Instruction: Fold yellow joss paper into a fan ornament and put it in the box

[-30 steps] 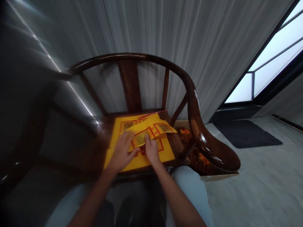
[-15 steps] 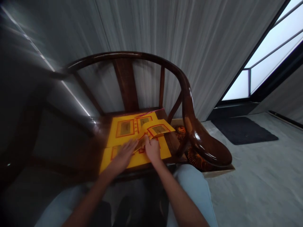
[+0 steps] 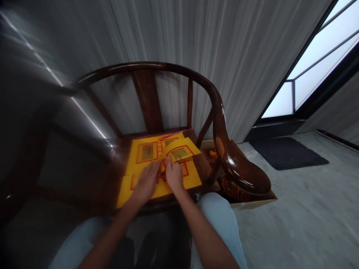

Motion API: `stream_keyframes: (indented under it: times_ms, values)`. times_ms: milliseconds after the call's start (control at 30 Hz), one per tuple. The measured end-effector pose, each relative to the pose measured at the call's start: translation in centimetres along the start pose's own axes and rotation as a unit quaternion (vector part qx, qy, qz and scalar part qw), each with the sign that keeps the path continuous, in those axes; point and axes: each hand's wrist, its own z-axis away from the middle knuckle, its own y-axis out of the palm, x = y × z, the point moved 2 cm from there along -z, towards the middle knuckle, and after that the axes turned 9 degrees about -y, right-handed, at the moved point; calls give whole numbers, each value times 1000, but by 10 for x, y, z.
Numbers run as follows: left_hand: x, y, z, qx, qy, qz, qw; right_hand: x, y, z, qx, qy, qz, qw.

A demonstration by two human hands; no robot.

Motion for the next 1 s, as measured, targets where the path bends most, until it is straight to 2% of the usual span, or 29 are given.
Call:
stream_keyframes:
  times_ms: [67, 200, 267, 333, 400, 467, 600, 667, 733, 833, 900, 1000]
  values:
    - [3, -2, 0, -1, 1, -3, 1000, 1, -14, -4, -77, 5, 26, 997]
    - [14, -4, 8, 13, 9, -20, 1000, -2, -49, -13, -101, 71, 28, 992]
    - [20, -6, 13, 18, 12, -27, 999, -4, -69, -17, -138, 57, 77, 986]
    - [27, -7, 17, 17, 14, -28, 999, -8, -86, -20, -167, 73, 118, 976]
    - [34, -9, 21, 14, 20, -18, 1000, -12, -98, -20, -177, 109, 142, 968]
    - [42, -11, 23, 11, 36, 3, 999, -15, -107, -20, -190, 116, 150, 963]
    - [62, -26, 27, 7, 30, 79, 996, -14, -110, -15, -196, 57, 162, 965]
    - [71, -38, 30, 1, -8, 117, 993, -12, -105, -10, -155, 7, 168, 973]
    - [75, -52, 33, -3, -39, 143, 989, -11, -96, -5, -92, -52, 123, 987]
    - [73, -71, 38, 3, -57, 158, 986, -14, -85, -2, -23, -70, 2, 997]
    - [69, -81, 40, 4, -58, 162, 985, -18, -82, -3, -20, -63, -34, 997]
    - [62, -90, 40, -10, -54, 183, 982, -18, -83, -6, -35, -93, -46, 994]
